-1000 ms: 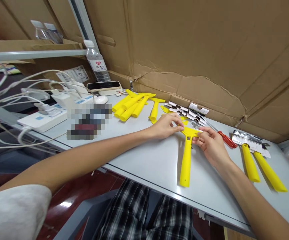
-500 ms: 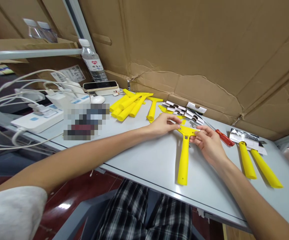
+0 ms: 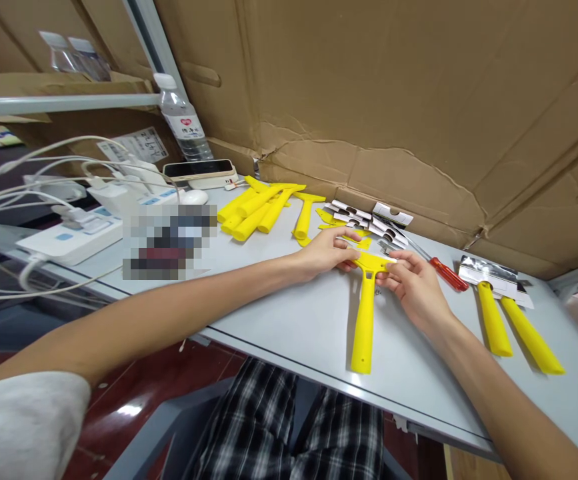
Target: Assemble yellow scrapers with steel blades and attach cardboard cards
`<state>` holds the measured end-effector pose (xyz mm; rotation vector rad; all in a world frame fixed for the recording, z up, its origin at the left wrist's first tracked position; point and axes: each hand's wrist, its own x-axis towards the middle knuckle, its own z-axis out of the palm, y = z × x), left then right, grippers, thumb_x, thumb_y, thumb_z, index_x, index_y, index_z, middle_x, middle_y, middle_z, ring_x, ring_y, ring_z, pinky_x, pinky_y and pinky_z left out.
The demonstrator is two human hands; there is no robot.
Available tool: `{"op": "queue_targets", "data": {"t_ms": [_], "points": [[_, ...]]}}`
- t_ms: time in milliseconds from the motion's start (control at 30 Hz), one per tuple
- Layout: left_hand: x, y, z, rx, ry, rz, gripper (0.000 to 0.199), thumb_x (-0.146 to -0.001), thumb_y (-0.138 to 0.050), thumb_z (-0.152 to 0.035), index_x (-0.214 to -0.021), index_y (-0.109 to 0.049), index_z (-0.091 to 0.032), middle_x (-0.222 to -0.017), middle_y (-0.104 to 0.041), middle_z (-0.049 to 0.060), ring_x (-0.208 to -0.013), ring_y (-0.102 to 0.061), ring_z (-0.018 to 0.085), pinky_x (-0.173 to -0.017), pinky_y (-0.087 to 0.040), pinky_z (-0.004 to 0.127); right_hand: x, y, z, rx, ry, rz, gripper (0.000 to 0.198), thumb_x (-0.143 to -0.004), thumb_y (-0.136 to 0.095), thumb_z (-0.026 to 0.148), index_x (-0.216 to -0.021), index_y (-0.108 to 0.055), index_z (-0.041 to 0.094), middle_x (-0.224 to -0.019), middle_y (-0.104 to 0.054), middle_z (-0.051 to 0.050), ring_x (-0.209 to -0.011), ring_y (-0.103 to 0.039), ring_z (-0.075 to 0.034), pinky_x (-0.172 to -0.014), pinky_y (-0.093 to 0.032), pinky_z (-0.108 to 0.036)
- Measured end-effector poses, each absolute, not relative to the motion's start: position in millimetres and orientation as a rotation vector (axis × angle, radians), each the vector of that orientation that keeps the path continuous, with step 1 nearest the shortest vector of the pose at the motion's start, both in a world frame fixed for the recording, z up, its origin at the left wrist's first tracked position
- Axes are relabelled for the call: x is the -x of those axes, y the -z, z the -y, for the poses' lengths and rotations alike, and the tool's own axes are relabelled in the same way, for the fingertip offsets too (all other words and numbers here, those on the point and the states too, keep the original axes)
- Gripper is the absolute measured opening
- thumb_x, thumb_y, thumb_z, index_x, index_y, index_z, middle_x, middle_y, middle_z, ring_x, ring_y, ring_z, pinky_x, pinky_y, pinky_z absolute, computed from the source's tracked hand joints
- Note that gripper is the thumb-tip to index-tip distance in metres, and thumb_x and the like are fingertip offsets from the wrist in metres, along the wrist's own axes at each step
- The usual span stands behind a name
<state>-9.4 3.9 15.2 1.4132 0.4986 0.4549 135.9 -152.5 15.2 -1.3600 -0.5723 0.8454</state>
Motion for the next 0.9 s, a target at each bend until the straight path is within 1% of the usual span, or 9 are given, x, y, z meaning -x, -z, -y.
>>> {"op": "queue_targets", "data": {"t_ms": [100, 167, 300, 400, 467, 567, 700, 767, 900], "points": [[9.5, -19.3, -0.8, -1.342, -0.459, -0.529, 0.030, -0.091, -0.072, -0.006, -0.117, -0.060, -0.014, -0.080, -0.072, 0.004, -0.064, -0.070, 0.012, -0.065, -0.059, 0.026, -134.1, -17.3, 152.1, 1.357, -0.855, 0.547, 0.062, -0.058, -0.087, 0.032, -0.110, -0.057, 0.016, -0.082, -0.062, -0.001, -0.075, -0.069, -0.017, -0.074, -0.062, -0.031], [10.5, -21.4, 3.0, -1.225, -0.452, -0.562, 0.038, -0.091, -0.075, -0.012, -0.123, -0.055, -0.017, -0.089, -0.074, 0.006, -0.067, -0.073, 0.014, -0.068, -0.061, 0.030, -132.5, -19.2, 151.5, 1.346, -0.845, 0.509, 0.063, -0.057, -0.087, 0.031, -0.110, -0.056, 0.016, -0.084, -0.064, -0.003, -0.076, -0.070, -0.018, -0.074, -0.063, -0.031], [15.1, -21.0, 13.7, -1.144, -0.411, -0.531, 0.066, -0.087, -0.083, -0.024, -0.139, -0.042, -0.023, -0.104, -0.074, 0.009, -0.076, -0.076, 0.018, -0.074, -0.063, 0.038, -129.8, -22.3, 151.1, 1.297, -0.812, 0.436, 0.064, -0.056, -0.087, 0.027, -0.110, -0.054, 0.017, -0.090, -0.067, -0.005, -0.083, -0.073, -0.020, -0.083, -0.065, -0.033], [19.4, -20.1, 21.3, -1.279, -0.394, -0.493, 0.095, -0.078, -0.090, -0.019, -0.152, -0.032, -0.029, -0.113, -0.070, 0.010, -0.077, -0.075, 0.017, -0.074, -0.062, 0.037, -128.5, -23.2, 152.4, 1.283, -0.804, 0.424, 0.064, -0.057, -0.087, 0.026, -0.112, -0.056, 0.016, -0.092, -0.068, -0.006, -0.086, -0.073, -0.021, -0.087, -0.065, -0.034], [21.7, -21.3, 25.0, -1.406, -0.367, -0.481, 0.104, -0.074, -0.090, -0.013, -0.156, -0.028, -0.031, -0.118, -0.067, 0.010, -0.072, -0.074, 0.014, -0.073, -0.061, 0.035, -128.0, -22.3, 153.4, 1.285, -0.818, 0.441, 0.065, -0.059, -0.086, 0.026, -0.116, -0.057, 0.017, -0.091, -0.067, -0.005, -0.086, -0.073, -0.021, -0.090, -0.065, -0.036], [23.9, -23.2, 28.3, -1.534, -0.338, -0.448, 0.092, -0.083, -0.078, -0.012, -0.157, -0.028, -0.028, -0.129, -0.062, 0.016, -0.068, -0.073, 0.012, -0.071, -0.061, 0.034, -127.5, -18.9, 154.2, 1.301, -0.850, 0.471, 0.066, -0.061, -0.086, 0.026, -0.120, -0.059, 0.016, -0.090, -0.067, -0.005, -0.086, -0.073, -0.021, -0.091, -0.065, -0.038], [26.8, -21.1, 29.0, -1.788, -0.373, -0.431, 0.071, -0.095, -0.060, -0.021, -0.159, -0.031, -0.025, -0.141, -0.057, 0.022, -0.067, -0.071, 0.012, -0.066, -0.059, 0.033, -126.2, -14.5, 153.8, 1.308, -0.884, 0.483, 0.069, -0.063, -0.087, 0.028, -0.124, -0.060, 0.014, -0.095, -0.067, -0.006, -0.088, -0.072, -0.020, -0.088, -0.064, -0.038], [28.6, -19.6, 28.4, -2.058, -0.404, -0.420, 0.068, -0.096, -0.057, -0.022, -0.160, -0.034, -0.023, -0.133, -0.064, 0.019, -0.069, -0.070, 0.015, -0.067, -0.057, 0.034, -125.5, -13.5, 153.6, 1.309, -0.903, 0.483, 0.072, -0.062, -0.087, 0.029, -0.127, -0.060, 0.014, -0.096, -0.066, -0.006, -0.088, -0.072, -0.021, -0.086, -0.064, -0.038], [30.8, -19.7, 26.5, -2.495, -0.426, -0.411, 0.066, -0.096, -0.056, -0.029, -0.158, -0.038, -0.014, -0.098, -0.074, 0.011, -0.081, -0.070, 0.025, -0.072, -0.051, 0.035, -125.9, -12.8, 153.7, 1.322, -0.930, 0.514, 0.074, -0.062, -0.088, 0.029, -0.128, -0.061, 0.013, -0.094, -0.066, -0.006, -0.086, -0.071, -0.020, -0.084, -0.064, -0.038]]}}
